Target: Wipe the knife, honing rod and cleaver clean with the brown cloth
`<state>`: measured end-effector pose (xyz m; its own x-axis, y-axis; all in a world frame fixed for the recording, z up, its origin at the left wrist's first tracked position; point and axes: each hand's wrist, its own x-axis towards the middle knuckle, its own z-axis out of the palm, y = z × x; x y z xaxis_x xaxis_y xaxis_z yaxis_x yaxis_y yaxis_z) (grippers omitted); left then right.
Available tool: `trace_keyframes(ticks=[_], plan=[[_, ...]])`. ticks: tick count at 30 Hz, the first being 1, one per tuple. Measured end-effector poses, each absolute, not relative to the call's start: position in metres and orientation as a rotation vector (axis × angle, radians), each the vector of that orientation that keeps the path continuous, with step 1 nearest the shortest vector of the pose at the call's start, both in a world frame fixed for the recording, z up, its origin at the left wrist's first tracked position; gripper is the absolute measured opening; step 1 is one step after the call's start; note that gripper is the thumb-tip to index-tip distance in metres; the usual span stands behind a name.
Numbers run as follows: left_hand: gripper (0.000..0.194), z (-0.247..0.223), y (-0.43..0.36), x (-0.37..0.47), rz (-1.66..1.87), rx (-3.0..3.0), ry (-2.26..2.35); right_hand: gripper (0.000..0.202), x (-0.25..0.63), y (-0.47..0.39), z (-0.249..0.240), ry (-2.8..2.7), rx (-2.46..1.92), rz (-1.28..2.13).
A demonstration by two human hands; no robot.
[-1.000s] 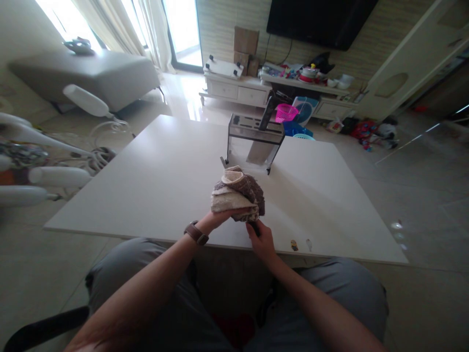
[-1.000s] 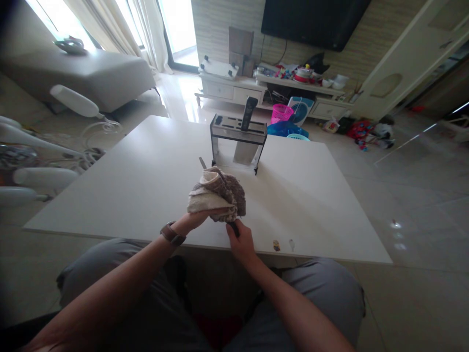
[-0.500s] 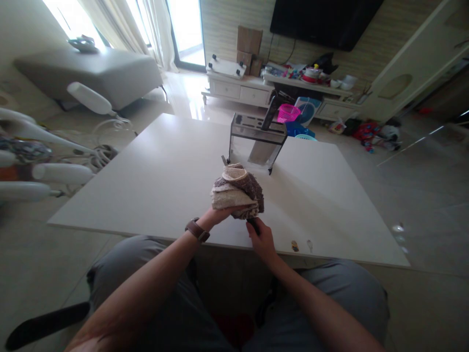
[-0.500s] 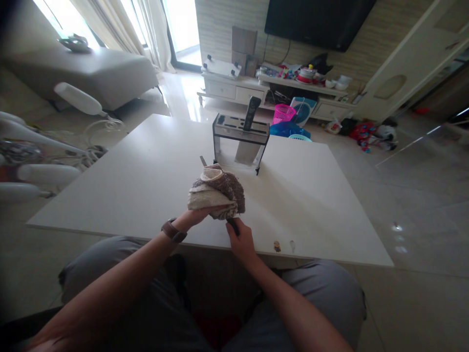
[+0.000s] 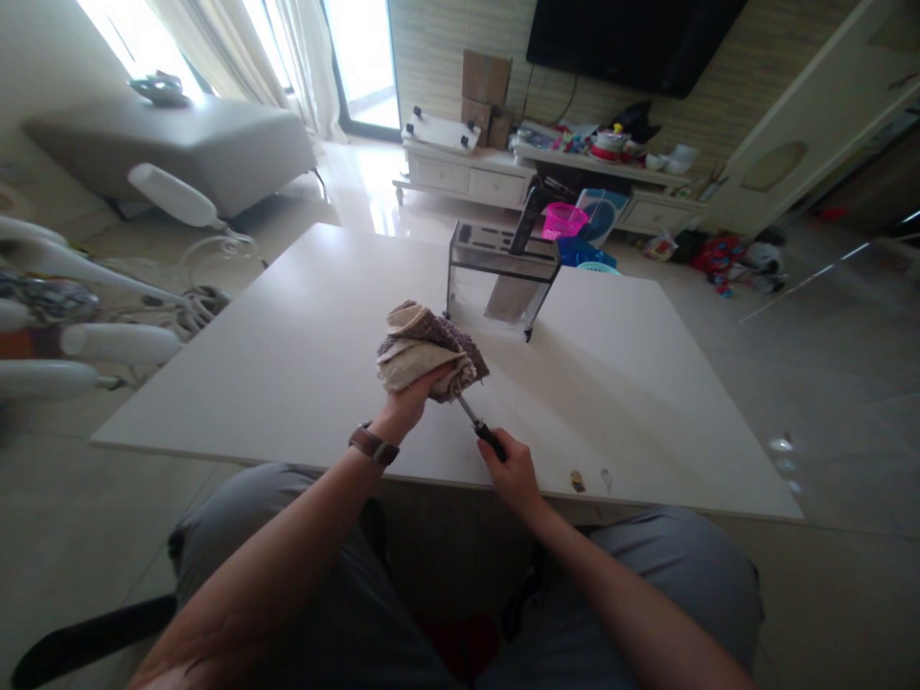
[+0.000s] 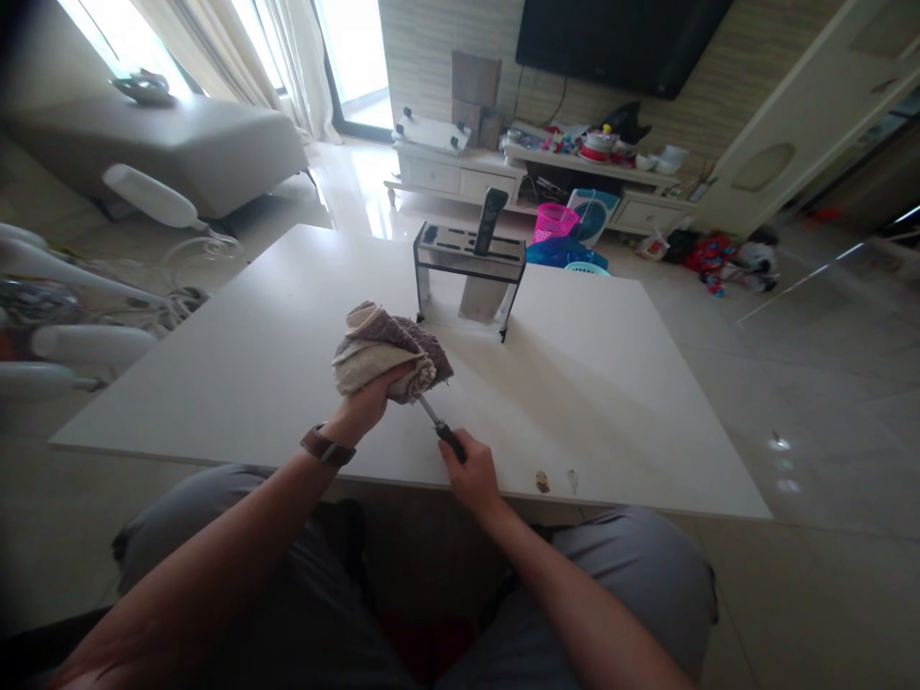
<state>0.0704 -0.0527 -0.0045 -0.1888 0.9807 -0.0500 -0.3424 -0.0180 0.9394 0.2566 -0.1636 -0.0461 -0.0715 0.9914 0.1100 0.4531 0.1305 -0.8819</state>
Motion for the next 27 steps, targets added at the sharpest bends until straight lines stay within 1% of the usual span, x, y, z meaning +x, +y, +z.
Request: trace_keyframes(ticks=[6, 10, 22, 27], plan=[[0.041, 0.004, -0.07, 0.079, 1.289, 0.904, 1.09, 0.029, 0.257, -0.164, -0.048, -1.645, -1.442, 0.849], [0.046, 0.004, -0.086, 0.091, 1.136, 0.894, 1.077, 0.029, 0.257, -0.163, -0.048, -1.612, -1.436, 0.856], [0.045, -0.008, -0.089, 0.096, 1.137, 0.911, 1.039, 0.029, 0.258, -0.162, -0.05, -1.578, -1.449, 0.864], [0.049, -0.009, -0.089, 0.096, 1.126, 0.921, 1.053, 0.028, 0.257, -0.162, -0.048, -1.58, -1.441, 0.858]])
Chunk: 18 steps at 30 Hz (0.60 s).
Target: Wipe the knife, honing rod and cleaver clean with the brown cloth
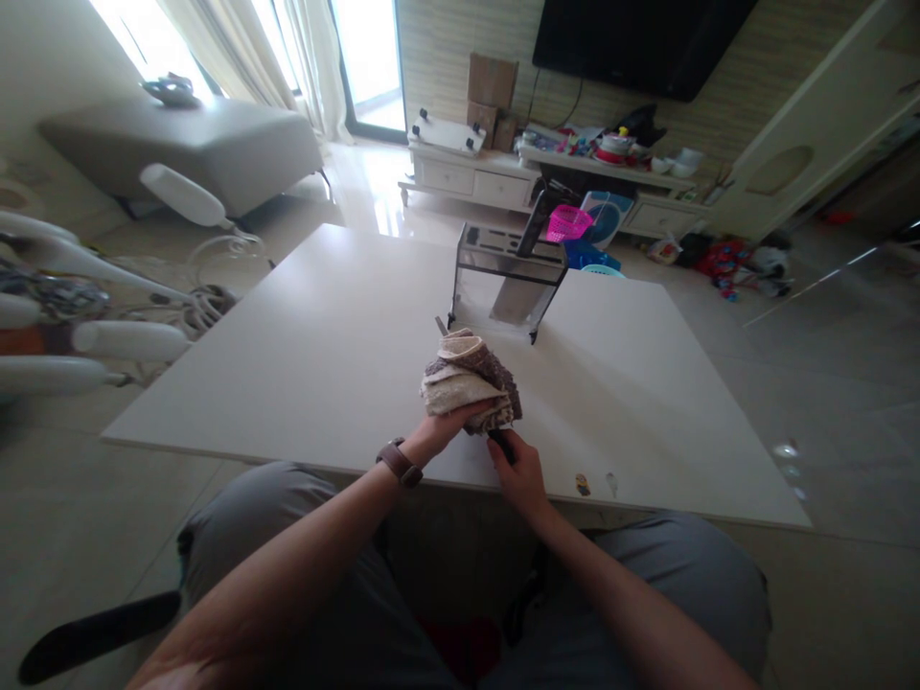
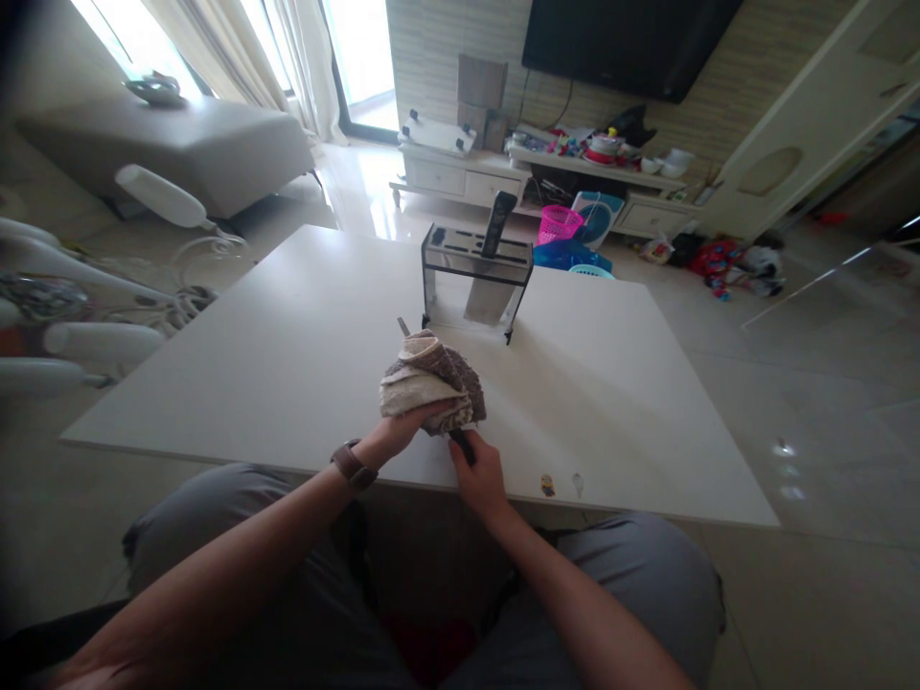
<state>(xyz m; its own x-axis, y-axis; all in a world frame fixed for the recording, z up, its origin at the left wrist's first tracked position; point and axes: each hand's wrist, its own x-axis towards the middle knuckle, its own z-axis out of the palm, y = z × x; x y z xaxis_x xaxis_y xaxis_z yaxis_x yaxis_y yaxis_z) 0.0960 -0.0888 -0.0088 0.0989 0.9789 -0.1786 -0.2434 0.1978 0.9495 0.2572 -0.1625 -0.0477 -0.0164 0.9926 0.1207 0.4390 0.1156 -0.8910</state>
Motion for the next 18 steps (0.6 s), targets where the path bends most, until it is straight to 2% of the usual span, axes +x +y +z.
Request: trace_keyframes(ticks=[3, 10, 18], plan=[[0.051, -0.0071, -0.0895, 0.0958, 1.124, 0.926, 1.056, 0.03, 0.2575, -0.1628, -0.0472, -1.59, -1.441, 0.85], [0.041, -0.0033, -0.0905, 0.096, 1.129, 0.929, 1.057, 0.029, 0.2576, -0.1624, -0.0491, -1.582, -1.448, 0.856], [0.047, -0.0045, -0.0893, 0.0952, 1.115, 0.929, 1.05, 0.029, 0.2576, -0.1619, -0.0474, -1.589, -1.449, 0.843]])
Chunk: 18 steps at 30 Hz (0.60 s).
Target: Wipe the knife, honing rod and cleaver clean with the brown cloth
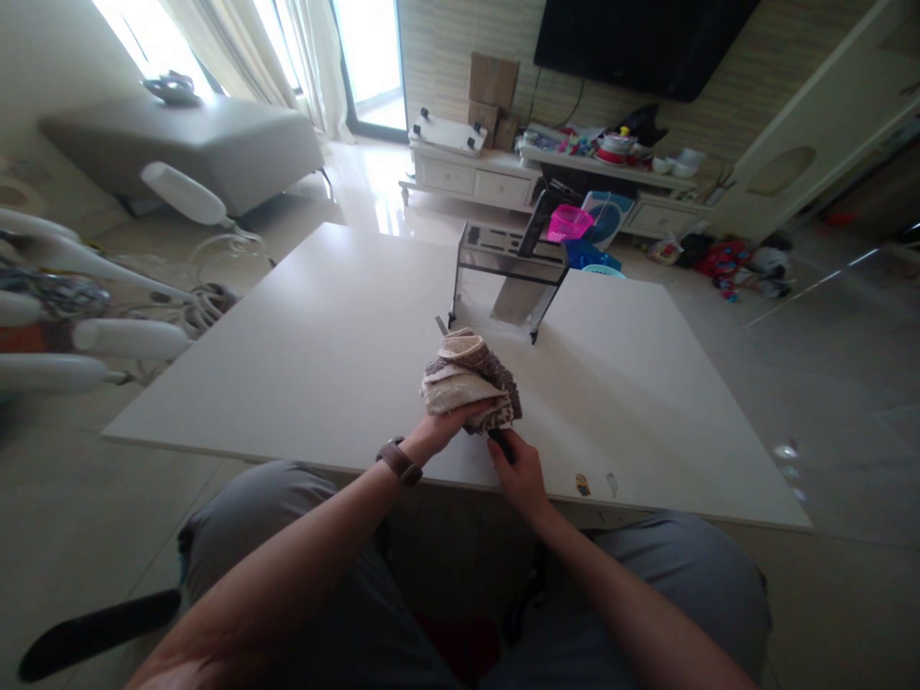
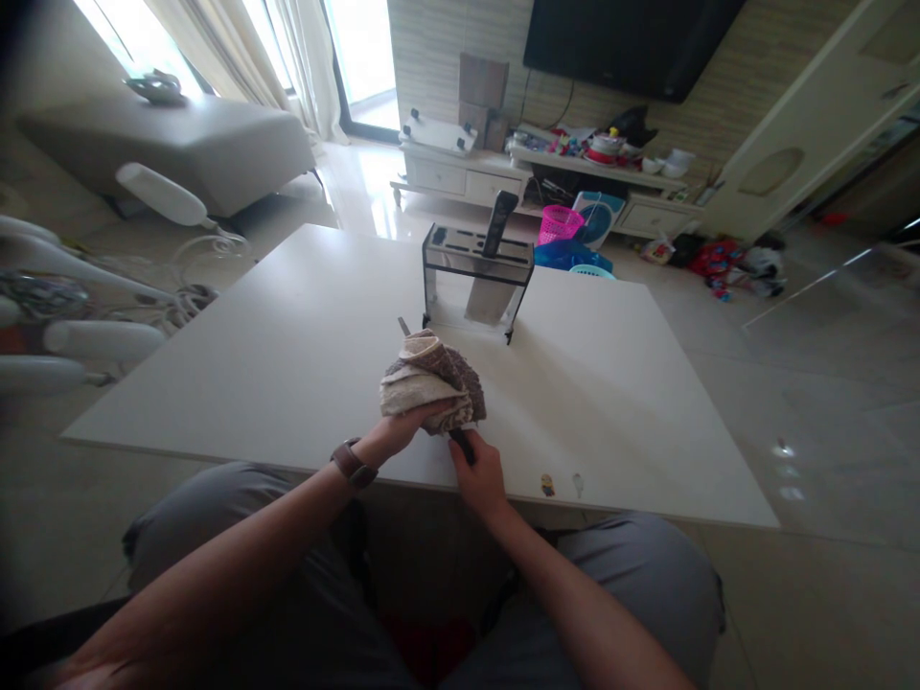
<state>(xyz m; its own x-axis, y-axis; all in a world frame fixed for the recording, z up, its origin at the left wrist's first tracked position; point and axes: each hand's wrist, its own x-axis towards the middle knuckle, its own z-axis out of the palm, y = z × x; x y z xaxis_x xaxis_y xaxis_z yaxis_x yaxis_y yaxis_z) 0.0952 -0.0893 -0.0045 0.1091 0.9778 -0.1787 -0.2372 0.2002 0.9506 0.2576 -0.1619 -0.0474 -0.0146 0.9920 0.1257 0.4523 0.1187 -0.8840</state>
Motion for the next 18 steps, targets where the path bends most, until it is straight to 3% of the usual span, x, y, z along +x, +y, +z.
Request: trace_keyframes(ticks=[11, 18], plan=[[0.05, -0.011, -0.074, 0.084, 1.184, 0.896, 1.066, 0.029, 0.257, -0.161, -0.048, -1.601, -1.446, 0.874], [0.042, 0.007, -0.049, 0.066, 1.467, 0.74, 1.065, 0.028, 0.256, -0.163, -0.046, -1.632, -1.427, 0.894]])
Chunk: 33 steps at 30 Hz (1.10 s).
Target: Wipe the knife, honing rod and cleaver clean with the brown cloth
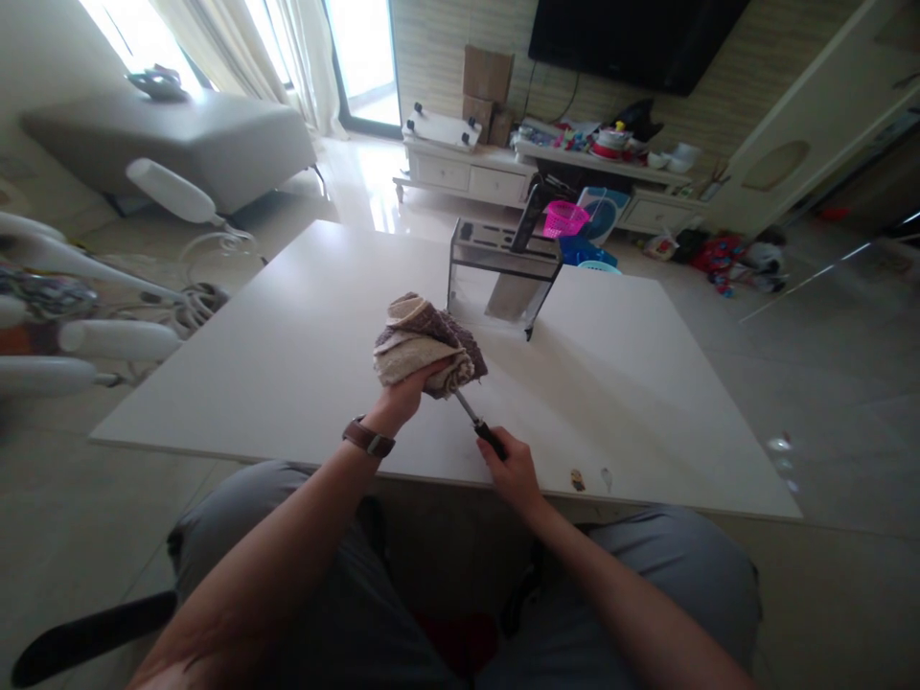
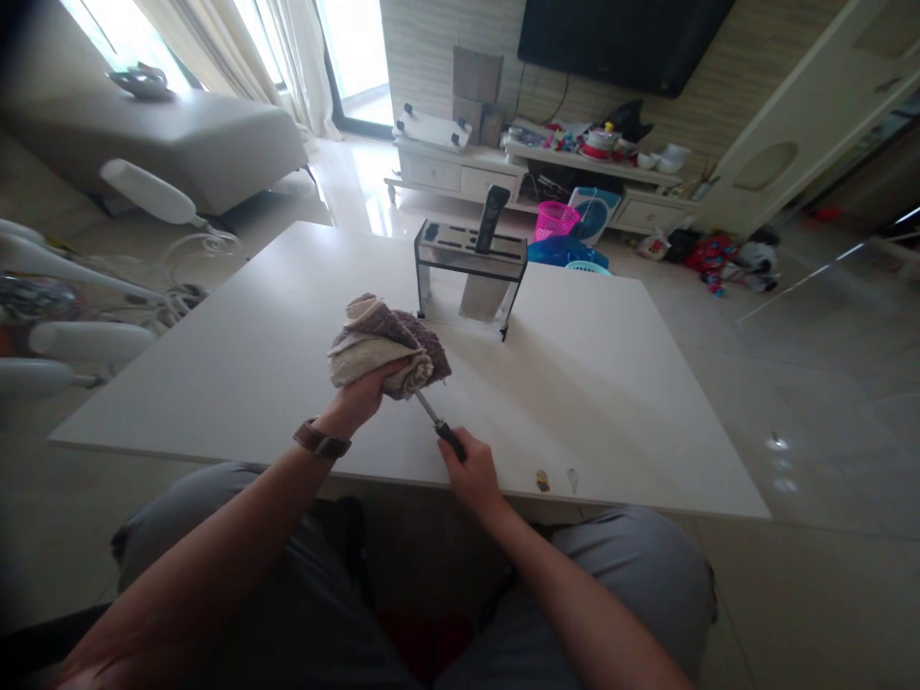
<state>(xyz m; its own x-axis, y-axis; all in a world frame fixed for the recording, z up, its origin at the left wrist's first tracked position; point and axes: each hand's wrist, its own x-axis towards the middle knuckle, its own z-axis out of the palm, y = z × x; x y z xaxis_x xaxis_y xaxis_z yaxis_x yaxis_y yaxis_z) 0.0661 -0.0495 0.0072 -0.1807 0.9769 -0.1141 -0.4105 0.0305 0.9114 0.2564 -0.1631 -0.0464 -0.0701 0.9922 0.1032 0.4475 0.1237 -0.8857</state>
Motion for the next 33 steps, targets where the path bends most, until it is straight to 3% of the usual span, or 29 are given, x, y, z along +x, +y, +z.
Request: trace_keyframes(ticks=[12, 23, 33], plan=[[0.04, 0.017, -0.04, 0.055, 1.738, 0.59, 1.022, 0.028, 0.256, -0.165, -0.047, -1.677, -1.421, 0.905], [0.037, -0.007, -0.083, 0.093, 1.104, 0.938, 1.044, 0.03, 0.258, -0.162, -0.047, -1.557, -1.438, 0.928], [0.046, -0.023, -0.08, 0.088, 1.063, 1.021, 1.008, 0.032, 0.253, -0.164, -0.047, -1.494, -1.442, 0.991]])
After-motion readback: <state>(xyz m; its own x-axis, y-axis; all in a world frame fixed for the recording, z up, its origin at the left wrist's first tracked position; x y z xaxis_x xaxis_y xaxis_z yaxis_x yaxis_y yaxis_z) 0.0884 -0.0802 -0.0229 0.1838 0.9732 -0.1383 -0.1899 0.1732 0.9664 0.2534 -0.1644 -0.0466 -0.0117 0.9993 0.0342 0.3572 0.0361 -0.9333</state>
